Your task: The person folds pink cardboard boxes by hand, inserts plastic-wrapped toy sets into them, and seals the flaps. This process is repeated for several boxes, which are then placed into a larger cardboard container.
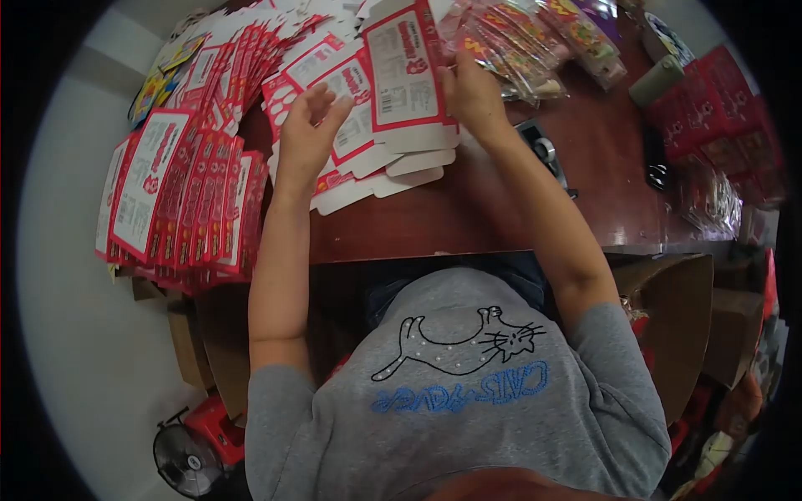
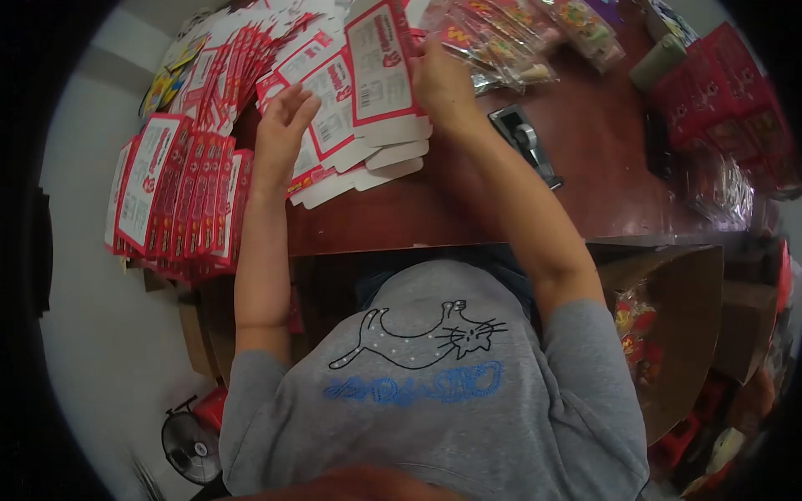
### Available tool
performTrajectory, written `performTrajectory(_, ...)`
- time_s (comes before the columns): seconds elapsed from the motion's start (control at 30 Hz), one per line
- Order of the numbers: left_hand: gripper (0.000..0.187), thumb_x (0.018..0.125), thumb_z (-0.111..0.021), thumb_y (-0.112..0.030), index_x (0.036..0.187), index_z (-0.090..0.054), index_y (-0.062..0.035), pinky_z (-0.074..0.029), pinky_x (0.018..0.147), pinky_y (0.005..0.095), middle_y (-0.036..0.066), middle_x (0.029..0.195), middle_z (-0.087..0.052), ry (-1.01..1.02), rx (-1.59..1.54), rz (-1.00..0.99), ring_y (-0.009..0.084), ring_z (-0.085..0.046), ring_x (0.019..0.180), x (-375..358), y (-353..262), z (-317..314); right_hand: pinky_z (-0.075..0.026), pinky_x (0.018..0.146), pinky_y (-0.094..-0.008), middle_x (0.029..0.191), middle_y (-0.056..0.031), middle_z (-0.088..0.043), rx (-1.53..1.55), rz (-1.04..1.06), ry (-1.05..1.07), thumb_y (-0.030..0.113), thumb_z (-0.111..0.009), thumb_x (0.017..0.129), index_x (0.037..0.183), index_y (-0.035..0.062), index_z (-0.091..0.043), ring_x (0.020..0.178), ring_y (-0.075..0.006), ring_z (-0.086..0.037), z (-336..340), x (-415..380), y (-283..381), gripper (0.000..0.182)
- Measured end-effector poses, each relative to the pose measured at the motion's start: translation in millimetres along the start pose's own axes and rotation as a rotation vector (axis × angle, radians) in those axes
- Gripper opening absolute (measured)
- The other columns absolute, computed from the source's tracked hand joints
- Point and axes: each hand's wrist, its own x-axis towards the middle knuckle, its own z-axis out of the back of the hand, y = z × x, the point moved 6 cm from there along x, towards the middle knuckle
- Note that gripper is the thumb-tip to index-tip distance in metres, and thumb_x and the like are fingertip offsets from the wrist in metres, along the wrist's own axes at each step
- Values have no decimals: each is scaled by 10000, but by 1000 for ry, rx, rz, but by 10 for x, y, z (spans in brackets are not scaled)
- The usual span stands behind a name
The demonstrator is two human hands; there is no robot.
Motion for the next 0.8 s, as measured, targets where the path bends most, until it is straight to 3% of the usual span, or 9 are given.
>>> performTrajectory(0.07,728,914,-771,-248,1454,-404,76,-419,1107,385,226,1389,-557,-65,-180,5,268,-545,1285,21,-43,-48,-516,806,-526,952,-288,-690,166,81,-64,236,-599,972,1106,15,-613,932,-484,-653,213,-84,191,259)
performTrajectory(0.1,748,914,-769,-233,1472,-375,74,-410,1119,391,224,1406,-543,-86,-326,11,268,-535,1293,32,-17,-39,-537,703,-362,904,-144,-718,258,30,-47,222,-630,1001,1094,-3,-593,802,-247,-695,281,-126,196,246)
performTrajectory(0.13,765,928,-753,-245,1490,-336,63,-412,1127,416,203,1404,-545,-45,-473,81,281,-539,1295,5,-54,-52,-510,674,-309,860,-86,-684,415,-80,105,212,-627,1009,1086,9,-588,764,-169,-647,318,-202,195,221)
performTrajectory(0.2,825,908,-769,-330,1498,-327,40,-446,1112,449,180,1411,-540,306,-849,124,305,-552,1295,-75,-213,-263,-440,632,-197,800,34,-586,760,-287,386,191,-625,1021,1073,41,-581,721,-24,-533,387,-466,322,165)
performTrajectory(0.37,992,798,-811,-533,1498,-354,1,-574,971,458,175,1426,-538,393,-893,151,301,-592,1265,-438,-158,-495,-462,673,-198,889,18,-626,911,-344,481,174,-605,1035,1122,39,-575,771,-34,-559,642,-846,255,163)
performTrajectory(0.53,1071,757,-800,-631,1499,-360,4,-569,980,454,164,1397,-561,391,-880,51,287,-630,1202,-657,-347,-799,-530,762,-224,998,-19,-661,1002,-381,455,175,-609,1031,1182,30,-569,867,-63,-630,853,-963,47,213)
performTrajectory(0.63,922,834,-773,-557,1466,-417,13,-565,970,426,147,1327,-615,363,-960,64,274,-650,1164,-717,-353,-876,-558,821,-248,1076,-53,-675,953,-381,534,184,-633,1018,1216,22,-562,936,-94,-662,915,-1045,45,266)
performTrajectory(0.73,416,940,-749,-222,1250,-604,15,-560,871,309,99,1123,-707,141,-592,206,163,-687,995,-631,-215,-937,-565,831,-261,1087,-65,-686,831,-336,531,168,-670,994,1221,5,-562,951,-108,-674,921,-1140,72,299)
performTrajectory(0.8,399,937,-755,-221,1227,-614,14,-558,861,296,98,1112,-709,72,-356,156,144,-684,966,-657,-165,-947,-568,852,-270,1083,-73,-696,767,-308,510,144,-702,970,1201,-10,-565,973,-122,-686,846,-1207,9,310)
